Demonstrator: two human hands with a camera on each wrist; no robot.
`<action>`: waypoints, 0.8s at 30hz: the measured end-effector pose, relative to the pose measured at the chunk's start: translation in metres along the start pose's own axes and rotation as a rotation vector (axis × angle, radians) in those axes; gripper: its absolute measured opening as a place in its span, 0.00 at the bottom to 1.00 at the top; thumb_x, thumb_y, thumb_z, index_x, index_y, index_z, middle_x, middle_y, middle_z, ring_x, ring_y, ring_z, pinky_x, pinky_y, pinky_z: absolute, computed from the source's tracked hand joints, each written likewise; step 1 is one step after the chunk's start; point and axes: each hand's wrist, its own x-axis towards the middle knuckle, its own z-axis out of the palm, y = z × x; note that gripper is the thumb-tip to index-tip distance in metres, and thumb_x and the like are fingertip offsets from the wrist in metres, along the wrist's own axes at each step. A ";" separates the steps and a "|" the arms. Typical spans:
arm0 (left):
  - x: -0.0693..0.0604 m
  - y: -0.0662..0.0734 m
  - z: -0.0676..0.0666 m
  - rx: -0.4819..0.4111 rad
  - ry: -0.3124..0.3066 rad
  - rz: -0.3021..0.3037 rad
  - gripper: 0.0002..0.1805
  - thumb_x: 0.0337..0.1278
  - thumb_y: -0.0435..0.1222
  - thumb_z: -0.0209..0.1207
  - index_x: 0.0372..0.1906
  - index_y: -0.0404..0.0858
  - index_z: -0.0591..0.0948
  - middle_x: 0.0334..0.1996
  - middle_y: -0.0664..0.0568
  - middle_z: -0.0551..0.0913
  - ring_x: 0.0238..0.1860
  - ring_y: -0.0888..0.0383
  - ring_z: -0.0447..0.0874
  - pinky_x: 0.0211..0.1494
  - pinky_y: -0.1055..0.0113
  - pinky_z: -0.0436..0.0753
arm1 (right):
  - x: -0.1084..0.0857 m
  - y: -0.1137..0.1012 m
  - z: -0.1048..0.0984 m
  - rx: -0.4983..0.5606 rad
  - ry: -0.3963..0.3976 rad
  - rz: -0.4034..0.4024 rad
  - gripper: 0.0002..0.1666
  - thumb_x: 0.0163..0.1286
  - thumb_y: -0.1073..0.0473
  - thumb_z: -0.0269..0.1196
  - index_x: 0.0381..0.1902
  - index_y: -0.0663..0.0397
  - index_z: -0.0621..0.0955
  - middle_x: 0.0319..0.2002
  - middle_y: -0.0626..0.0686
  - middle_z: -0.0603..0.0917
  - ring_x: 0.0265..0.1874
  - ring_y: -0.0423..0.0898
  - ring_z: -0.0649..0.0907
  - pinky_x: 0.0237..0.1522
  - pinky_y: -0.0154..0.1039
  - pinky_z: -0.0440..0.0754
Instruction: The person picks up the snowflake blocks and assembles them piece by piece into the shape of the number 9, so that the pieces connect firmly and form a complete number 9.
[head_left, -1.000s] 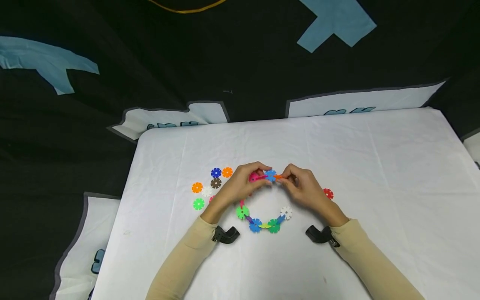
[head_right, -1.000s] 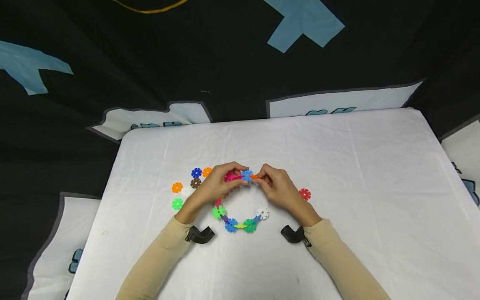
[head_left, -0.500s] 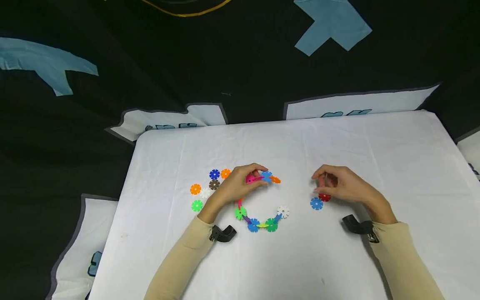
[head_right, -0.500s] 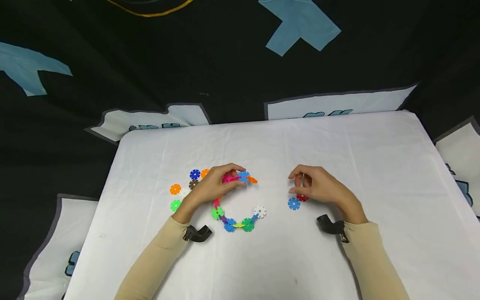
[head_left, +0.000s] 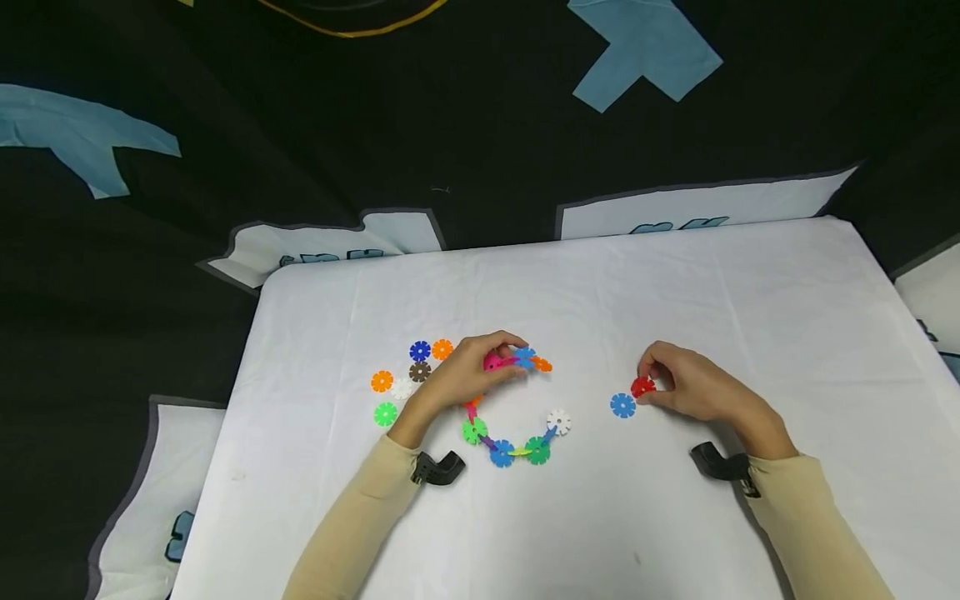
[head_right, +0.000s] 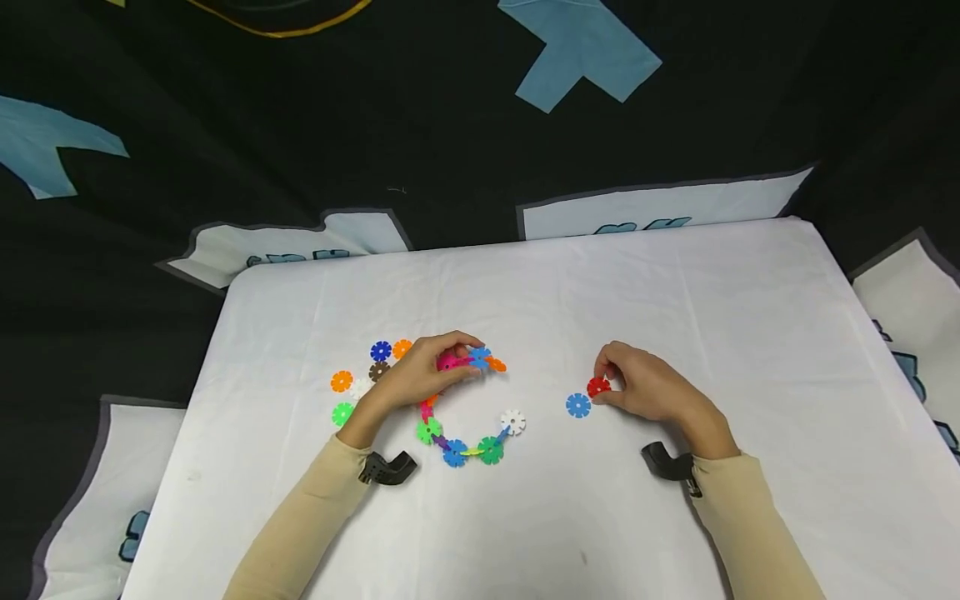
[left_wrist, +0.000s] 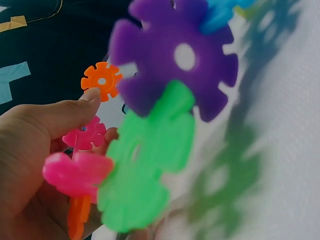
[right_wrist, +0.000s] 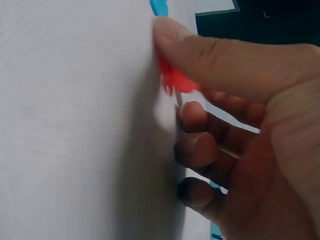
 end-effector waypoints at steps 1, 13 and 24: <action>0.000 0.000 0.000 -0.002 -0.003 0.003 0.18 0.61 0.43 0.65 0.55 0.47 0.81 0.40 0.58 0.82 0.41 0.61 0.78 0.49 0.66 0.80 | 0.001 0.000 0.000 0.004 0.020 0.000 0.16 0.56 0.61 0.74 0.34 0.49 0.76 0.26 0.44 0.75 0.25 0.38 0.71 0.27 0.30 0.70; -0.001 0.001 0.001 -0.002 -0.003 0.009 0.22 0.67 0.42 0.59 0.64 0.44 0.75 0.41 0.53 0.78 0.37 0.59 0.73 0.45 0.64 0.76 | 0.034 -0.034 0.015 0.385 0.071 -0.037 0.06 0.70 0.66 0.61 0.42 0.60 0.74 0.24 0.55 0.79 0.17 0.39 0.74 0.20 0.31 0.73; -0.002 0.004 0.000 -0.026 -0.001 0.026 0.21 0.66 0.41 0.60 0.62 0.45 0.77 0.47 0.58 0.81 0.44 0.59 0.75 0.54 0.62 0.78 | 0.056 -0.059 0.038 0.680 0.018 0.020 0.21 0.70 0.66 0.62 0.58 0.67 0.72 0.31 0.69 0.78 0.14 0.52 0.75 0.16 0.37 0.74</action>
